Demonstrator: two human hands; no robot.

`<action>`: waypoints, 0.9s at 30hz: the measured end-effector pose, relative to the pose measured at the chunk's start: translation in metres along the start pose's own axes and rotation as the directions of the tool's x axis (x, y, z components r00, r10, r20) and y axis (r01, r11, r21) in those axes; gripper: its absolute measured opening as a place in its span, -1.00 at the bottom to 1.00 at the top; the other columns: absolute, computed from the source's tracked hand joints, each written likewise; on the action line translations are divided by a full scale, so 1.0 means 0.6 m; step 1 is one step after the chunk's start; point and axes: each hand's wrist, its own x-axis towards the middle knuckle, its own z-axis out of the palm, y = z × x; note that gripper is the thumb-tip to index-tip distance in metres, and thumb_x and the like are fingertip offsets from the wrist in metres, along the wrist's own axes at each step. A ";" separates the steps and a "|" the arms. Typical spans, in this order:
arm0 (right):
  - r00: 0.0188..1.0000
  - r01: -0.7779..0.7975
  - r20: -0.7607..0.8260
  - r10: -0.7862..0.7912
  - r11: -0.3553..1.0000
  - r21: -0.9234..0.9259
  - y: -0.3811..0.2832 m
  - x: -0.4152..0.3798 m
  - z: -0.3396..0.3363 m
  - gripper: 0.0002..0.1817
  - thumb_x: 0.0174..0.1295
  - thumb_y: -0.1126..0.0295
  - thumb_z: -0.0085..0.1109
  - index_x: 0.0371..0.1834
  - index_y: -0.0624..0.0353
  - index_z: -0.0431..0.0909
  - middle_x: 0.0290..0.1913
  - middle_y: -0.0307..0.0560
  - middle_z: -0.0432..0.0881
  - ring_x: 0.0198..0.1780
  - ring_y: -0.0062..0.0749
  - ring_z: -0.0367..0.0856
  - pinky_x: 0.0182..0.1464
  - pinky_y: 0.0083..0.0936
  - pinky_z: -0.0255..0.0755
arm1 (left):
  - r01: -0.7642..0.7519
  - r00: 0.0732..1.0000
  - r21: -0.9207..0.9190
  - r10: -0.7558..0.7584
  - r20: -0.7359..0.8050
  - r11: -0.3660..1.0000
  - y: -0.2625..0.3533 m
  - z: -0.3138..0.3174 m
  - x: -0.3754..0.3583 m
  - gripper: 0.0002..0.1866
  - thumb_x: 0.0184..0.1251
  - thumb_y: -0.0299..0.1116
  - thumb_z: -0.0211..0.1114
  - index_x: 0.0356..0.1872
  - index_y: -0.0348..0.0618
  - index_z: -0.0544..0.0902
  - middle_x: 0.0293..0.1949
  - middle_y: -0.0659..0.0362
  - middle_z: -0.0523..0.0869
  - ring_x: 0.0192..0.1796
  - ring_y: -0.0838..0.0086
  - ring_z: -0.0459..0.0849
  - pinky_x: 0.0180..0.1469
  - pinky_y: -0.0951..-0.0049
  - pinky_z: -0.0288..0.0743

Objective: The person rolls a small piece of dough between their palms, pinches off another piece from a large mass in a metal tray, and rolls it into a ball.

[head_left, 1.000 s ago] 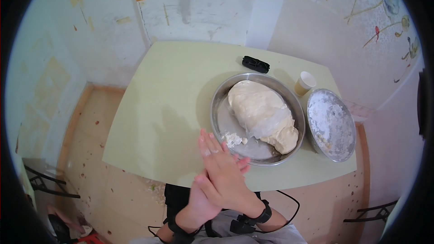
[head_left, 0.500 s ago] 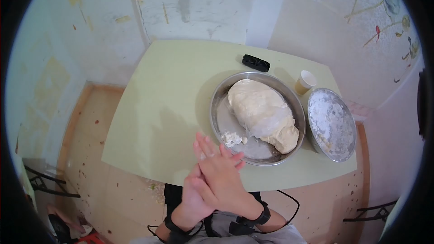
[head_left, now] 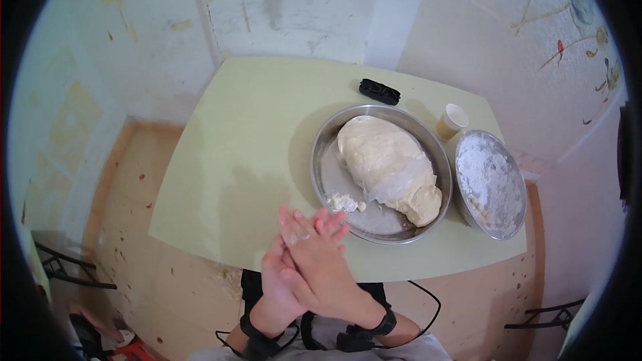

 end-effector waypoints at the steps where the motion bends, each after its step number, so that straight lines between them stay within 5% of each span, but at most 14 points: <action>1: 1.000 0.000 0.002 0.000 1.000 0.001 -0.007 -0.004 0.005 -0.26 0.27 0.13 -0.11 0.41 0.39 0.00 0.44 0.26 0.04 0.46 0.14 -0.02 0.42 0.00 -0.19 | -0.117 0.983 0.031 0.111 0.149 0.993 -0.003 -0.016 0.002 -0.26 0.40 0.19 -0.36 0.48 0.00 -0.13 0.48 0.10 -0.02 0.50 0.13 -0.08 0.47 0.08 -0.30; 2: 1.000 0.025 -0.007 -0.025 1.000 0.018 -0.019 -0.007 0.012 -0.28 0.28 0.14 -0.13 0.41 0.38 0.00 0.44 0.26 0.03 0.46 0.15 -0.03 0.42 -0.01 -0.20 | -0.116 0.983 0.030 0.110 0.146 0.993 0.004 0.004 0.003 -0.26 0.40 0.19 -0.36 0.48 0.00 -0.13 0.48 0.10 -0.02 0.50 0.13 -0.08 0.47 0.08 -0.30; 4: 0.999 0.043 -0.019 -0.042 0.998 0.044 -0.030 -0.006 0.020 -0.29 0.29 0.15 -0.15 0.41 0.38 0.01 0.44 0.26 0.02 0.47 0.15 -0.05 0.43 -0.02 -0.22 | 0.044 0.948 0.147 0.006 -0.319 0.988 0.019 0.065 0.006 -0.24 0.39 0.25 -0.33 0.44 -0.07 0.02 0.44 0.02 0.10 0.45 0.25 0.12 0.43 0.30 -0.02; 7: 0.997 0.082 0.000 -0.082 0.993 0.086 -0.031 0.012 0.011 -0.30 0.32 0.12 -0.24 0.42 0.37 0.01 0.46 0.21 0.01 0.47 0.08 -0.03 0.45 -0.16 -0.22 | 0.110 0.972 -0.054 -0.119 -0.204 0.992 0.002 0.062 0.002 -0.32 0.45 0.12 -0.37 0.42 -0.13 0.05 0.43 0.01 0.13 0.43 0.24 0.16 0.43 0.33 -0.01; 11: 0.987 -0.087 -0.077 0.141 0.870 0.485 -0.013 0.024 -0.028 -0.26 0.37 -0.06 -0.40 0.46 0.24 -0.10 0.49 0.14 -0.04 0.51 -0.13 -0.13 0.45 -0.35 -0.24 | 0.054 0.949 -0.146 -0.096 -0.300 0.988 0.001 0.066 0.015 -0.36 0.48 0.02 -0.28 0.41 -0.21 0.05 0.44 -0.03 0.07 0.46 0.21 0.10 0.45 0.29 0.00; 14: 0.927 -0.124 -0.123 0.355 0.599 0.791 -0.015 0.024 -0.033 -0.16 0.35 -0.26 -0.53 0.45 0.24 -0.07 0.48 0.17 -0.07 0.53 -0.16 -0.19 0.47 -0.37 -0.26 | 0.044 0.765 -0.347 -0.255 -0.592 0.937 0.012 0.094 0.023 -0.48 0.51 -0.18 -0.30 0.32 -0.33 0.22 0.30 -0.05 0.36 0.38 0.24 0.28 0.41 0.29 0.12; 15: 0.927 -0.129 -0.117 0.357 0.597 0.792 -0.010 0.025 -0.032 -0.16 0.35 -0.26 -0.53 0.45 0.24 -0.07 0.48 0.17 -0.07 0.53 -0.16 -0.19 0.47 -0.37 -0.26 | 0.040 0.763 -0.350 -0.255 -0.595 0.936 0.006 0.079 0.018 -0.48 0.51 -0.18 -0.30 0.32 -0.33 0.22 0.30 -0.05 0.36 0.38 0.24 0.28 0.41 0.29 0.12; 17: 0.883 0.157 -0.359 0.302 0.531 0.832 0.004 0.026 -0.032 -0.18 0.35 -0.27 -0.44 0.43 0.18 0.05 0.46 0.14 0.06 0.31 -0.38 0.26 -0.08 -0.61 0.28 | 0.009 0.993 -0.697 -0.089 -0.079 0.717 -0.003 0.050 0.015 -0.48 0.51 -0.17 -0.30 0.32 -0.33 0.22 0.29 -0.02 0.37 0.36 0.28 0.31 0.40 0.27 0.15; 18: 0.882 0.216 -0.368 0.295 0.441 0.871 0.005 0.022 -0.037 -0.25 0.37 -0.19 -0.34 0.41 0.19 0.11 0.44 0.15 0.12 0.28 -0.34 0.31 -0.03 -0.54 0.33 | 0.007 0.993 -0.698 -0.089 -0.081 0.716 0.000 0.058 0.016 -0.48 0.51 -0.17 -0.30 0.32 -0.33 0.22 0.29 -0.02 0.37 0.36 0.28 0.31 0.40 0.27 0.15; 19: 0.882 0.214 -0.367 0.296 0.441 0.872 0.008 0.016 -0.043 -0.25 0.37 -0.19 -0.34 0.41 0.19 0.11 0.44 0.15 0.12 0.28 -0.34 0.31 -0.03 -0.54 0.33 | 0.008 0.940 -0.506 -0.179 -0.290 0.862 0.007 0.074 0.020 -0.47 0.51 -0.14 -0.29 0.31 -0.32 0.23 0.29 0.01 0.38 0.35 0.32 0.32 0.38 0.31 0.18; 20: 0.862 0.178 -0.419 0.285 0.604 0.777 0.012 0.009 -0.050 -0.34 0.36 -0.06 -0.18 0.36 0.19 0.19 0.42 0.14 0.17 0.26 -0.34 0.34 0.00 -0.51 0.35 | 0.062 0.842 -0.290 -0.207 -0.499 0.955 0.014 0.088 0.025 -0.46 0.50 -0.11 -0.29 0.31 -0.32 0.25 0.29 0.05 0.38 0.34 0.35 0.33 0.36 0.34 0.21; 22: 0.844 0.132 -0.468 0.262 0.744 0.655 0.018 -0.009 -0.066 -0.42 0.35 0.06 -0.03 0.32 0.19 0.28 0.40 0.13 0.21 0.23 -0.34 0.36 0.02 -0.48 0.37 | 0.038 0.887 -0.323 -0.180 -0.424 0.946 0.021 0.081 0.021 -0.45 0.50 -0.13 -0.30 0.32 -0.32 0.23 0.31 0.03 0.35 0.35 0.34 0.32 0.37 0.34 0.19; 24: 0.921 -0.043 -0.362 0.141 0.963 0.265 0.019 -0.028 -0.079 -0.61 0.17 0.37 0.24 0.09 0.15 0.53 0.29 0.05 0.36 0.18 -0.25 0.39 0.14 -0.36 0.32 | 0.014 0.926 -0.357 -0.147 -0.348 0.934 0.027 0.080 0.019 -0.45 0.49 -0.14 -0.31 0.32 -0.33 0.22 0.32 0.02 0.33 0.35 0.33 0.31 0.38 0.35 0.17; 27: 0.933 -0.137 -0.314 0.177 0.980 0.143 0.001 -0.026 -0.070 -0.69 -0.02 0.49 0.32 -0.14 0.12 0.65 0.09 -0.05 0.51 0.03 -0.19 0.45 0.10 -0.33 0.32 | 0.015 0.914 -0.248 -0.113 -0.389 0.969 0.028 0.082 0.024 -0.44 0.47 -0.14 -0.34 0.34 -0.30 0.21 0.36 0.02 0.29 0.38 0.30 0.27 0.41 0.35 0.10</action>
